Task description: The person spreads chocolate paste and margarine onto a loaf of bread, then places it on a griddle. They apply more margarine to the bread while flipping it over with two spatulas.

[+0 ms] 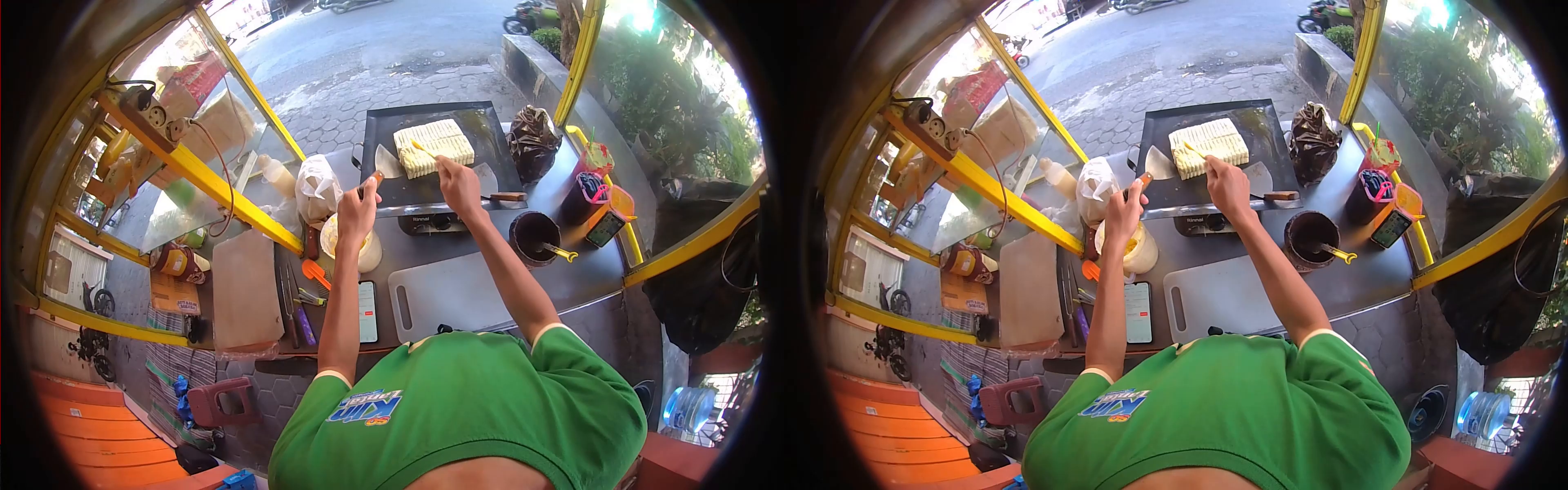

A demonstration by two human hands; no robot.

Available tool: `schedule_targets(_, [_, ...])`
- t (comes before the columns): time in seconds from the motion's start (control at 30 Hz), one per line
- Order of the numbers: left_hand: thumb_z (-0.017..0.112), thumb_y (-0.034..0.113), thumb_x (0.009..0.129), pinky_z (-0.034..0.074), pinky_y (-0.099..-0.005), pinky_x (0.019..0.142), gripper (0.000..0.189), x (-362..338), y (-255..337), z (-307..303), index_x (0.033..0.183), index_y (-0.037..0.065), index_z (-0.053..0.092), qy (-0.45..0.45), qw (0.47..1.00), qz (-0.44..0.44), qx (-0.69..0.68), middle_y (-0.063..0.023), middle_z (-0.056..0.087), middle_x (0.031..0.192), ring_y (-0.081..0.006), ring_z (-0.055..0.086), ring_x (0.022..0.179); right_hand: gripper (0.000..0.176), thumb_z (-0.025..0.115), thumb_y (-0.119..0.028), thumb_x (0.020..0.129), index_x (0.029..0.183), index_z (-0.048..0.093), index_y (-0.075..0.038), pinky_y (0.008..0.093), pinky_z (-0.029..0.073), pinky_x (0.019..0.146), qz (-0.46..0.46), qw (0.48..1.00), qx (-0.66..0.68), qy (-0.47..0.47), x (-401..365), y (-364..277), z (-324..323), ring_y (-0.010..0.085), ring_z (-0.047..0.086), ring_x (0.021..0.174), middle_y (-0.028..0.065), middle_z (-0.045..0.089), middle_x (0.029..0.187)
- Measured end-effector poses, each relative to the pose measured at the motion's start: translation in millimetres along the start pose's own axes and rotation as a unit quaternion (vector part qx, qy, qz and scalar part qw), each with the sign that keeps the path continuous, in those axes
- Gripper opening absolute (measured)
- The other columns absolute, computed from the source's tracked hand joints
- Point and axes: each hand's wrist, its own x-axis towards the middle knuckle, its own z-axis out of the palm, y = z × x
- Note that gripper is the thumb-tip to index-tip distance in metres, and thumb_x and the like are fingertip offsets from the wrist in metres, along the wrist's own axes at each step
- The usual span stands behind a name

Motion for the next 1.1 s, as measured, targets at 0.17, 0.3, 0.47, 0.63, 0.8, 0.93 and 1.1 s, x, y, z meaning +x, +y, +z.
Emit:
schedule_targets(0.17, [0.045,0.055,0.097,0.05,-0.0428,0.072,0.061,-7.5,11.3,3.0,0.09,0.002,0.075,0.008,1.0,0.03,-0.002,-0.015,0.067,0.068,-0.0322,0.068,0.072,0.023,0.062,-0.021,0.097,0.108,0.073,-0.005,0.0407,0.053,0.07,-0.056,0.994,0.014,-0.09,-4.3,2.1,-1.3,0.0393,0.07,0.081,0.0258,0.068,0.089])
schedule_targets(0.3, [0.045,0.057,0.097,0.05,-0.0448,0.074,0.065,-4.0,8.7,3.5,0.081,0.0,0.072,0.002,1.0,0.025,0.009,-0.0167,0.068,0.07,-0.0348,0.069,0.075,0.025,0.061,-0.025,0.096,0.106,0.074,-0.007,0.0451,0.054,0.07,0.079,0.994,0.04,-0.06,3.5,7.5,-19.1,0.0403,0.07,0.08,0.0242,0.069,0.088])
schedule_targets(0.47, [0.045,0.057,0.097,0.051,-0.0448,0.075,0.065,-3.6,6.6,11.4,0.079,0.0,0.072,0.025,0.998,0.044,0.023,-0.0178,0.069,0.073,-0.0357,0.07,0.077,0.023,0.061,-0.023,0.096,0.103,0.073,-0.005,0.0448,0.053,0.068,-0.039,0.994,0.08,-0.056,-13.4,10.1,-12.5,0.0405,0.069,0.078,0.0242,0.068,0.084])
schedule_targets(0.63, [0.045,0.054,0.097,0.051,-0.0491,0.079,0.065,-4.8,11.1,16.6,0.081,-0.003,0.07,0.024,0.996,0.056,0.062,-0.0244,0.069,0.077,-0.0429,0.069,0.083,0.023,0.058,-0.024,0.095,0.094,0.07,-0.005,0.0511,0.051,0.068,0.039,0.984,-0.174,0.001,5.5,36.1,-27.5,0.0422,0.068,0.079,0.0245,0.068,0.083])
schedule_targets(0.8, [0.046,0.052,0.098,0.051,-0.0517,0.078,0.062,2.5,8.1,22.2,0.085,-0.004,0.07,0.031,0.992,0.095,0.082,-0.0292,0.068,0.079,-0.0467,0.068,0.084,0.024,0.053,-0.024,0.097,0.09,0.069,-0.008,0.0537,0.051,0.07,0.034,0.998,-0.053,-0.005,4.0,15.9,-47.2,0.0464,0.065,0.08,0.0242,0.068,0.084])
schedule_targets(0.93, [0.046,0.051,0.098,0.051,-0.0522,0.079,0.062,-6.4,13.4,20.2,0.086,-0.005,0.07,0.011,0.991,0.091,0.095,-0.0303,0.067,0.08,-0.0472,0.067,0.084,0.025,0.055,-0.026,0.098,0.091,0.07,-0.007,0.055,0.05,0.072,0.06,0.996,-0.065,-0.02,-4.0,30.5,-20.1,0.0472,0.065,0.081,0.0261,0.066,0.082])
schedule_targets(1.1, [0.046,0.051,0.098,0.052,-0.0516,0.079,0.062,-8.2,12.7,14.6,0.086,-0.005,0.07,0.025,0.992,0.074,0.1,-0.0306,0.068,0.081,-0.0475,0.067,0.084,0.024,0.054,-0.024,0.099,0.093,0.067,-0.005,0.0542,0.05,0.07,0.066,0.995,-0.065,0.046,-3.0,12.5,-47.6,0.0462,0.065,0.082,0.0229,0.068,0.082])
